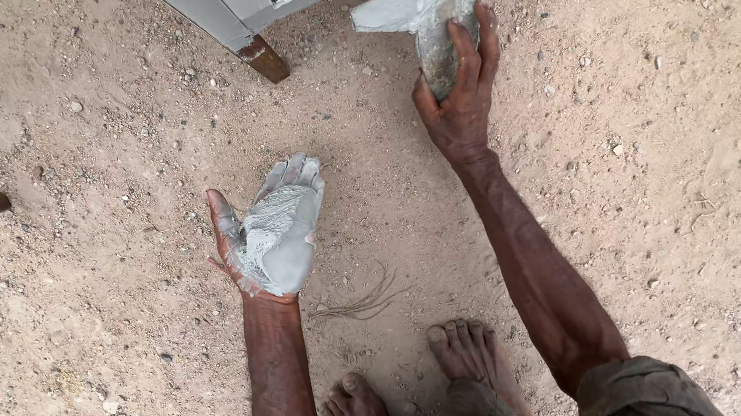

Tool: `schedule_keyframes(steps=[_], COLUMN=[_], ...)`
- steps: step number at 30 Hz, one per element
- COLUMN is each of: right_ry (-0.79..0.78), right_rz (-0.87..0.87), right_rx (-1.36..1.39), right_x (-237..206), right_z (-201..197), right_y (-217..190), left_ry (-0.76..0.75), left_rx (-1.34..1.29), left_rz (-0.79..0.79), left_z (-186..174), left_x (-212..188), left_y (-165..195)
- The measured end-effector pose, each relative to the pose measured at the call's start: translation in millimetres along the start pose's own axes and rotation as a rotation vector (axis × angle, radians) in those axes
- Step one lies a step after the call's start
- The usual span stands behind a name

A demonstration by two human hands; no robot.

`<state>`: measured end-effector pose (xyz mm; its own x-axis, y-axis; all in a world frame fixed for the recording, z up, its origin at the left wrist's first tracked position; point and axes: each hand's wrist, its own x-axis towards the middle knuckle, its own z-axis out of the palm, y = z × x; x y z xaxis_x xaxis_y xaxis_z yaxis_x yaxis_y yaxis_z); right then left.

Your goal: The person kneels beside a metal cabinet and uses a putty knife to apply a white paste to the cabinet's edges and corners. They repeatedly scoop paste from their left hand onto the knife and smooth it along the frame, working on multiple sections of the cabinet.

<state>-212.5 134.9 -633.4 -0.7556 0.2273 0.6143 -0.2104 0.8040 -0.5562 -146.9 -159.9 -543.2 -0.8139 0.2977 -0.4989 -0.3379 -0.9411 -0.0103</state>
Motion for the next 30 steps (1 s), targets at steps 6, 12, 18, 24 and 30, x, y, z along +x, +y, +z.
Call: schedule_keyframes(steps=[6, 12, 18, 24, 30], right_ry=[0.062, 0.012, 0.017, -0.028, 0.046], right_rz=[-0.035, -0.059, -0.071, -0.069, -0.036], right_rx=[0.035, 0.040, 0.048, -0.038, 0.041], right_x=[14, 20, 28, 24, 2], right_z=[-18, -16, 1, 1, -22], right_y=[16, 21, 28, 33, 30], left_ry=[-0.012, 0.068, 0.029, 0.066, 0.042], left_rx=[-0.014, -0.020, -0.033, 0.004, -0.022], left_rz=[-0.023, 0.003, -0.008, 0.008, -0.024], left_z=[1, -3, -8, -7, -8], left_x=[9, 7, 13, 11, 7], left_y=[-15, -19, -16, -26, -36])
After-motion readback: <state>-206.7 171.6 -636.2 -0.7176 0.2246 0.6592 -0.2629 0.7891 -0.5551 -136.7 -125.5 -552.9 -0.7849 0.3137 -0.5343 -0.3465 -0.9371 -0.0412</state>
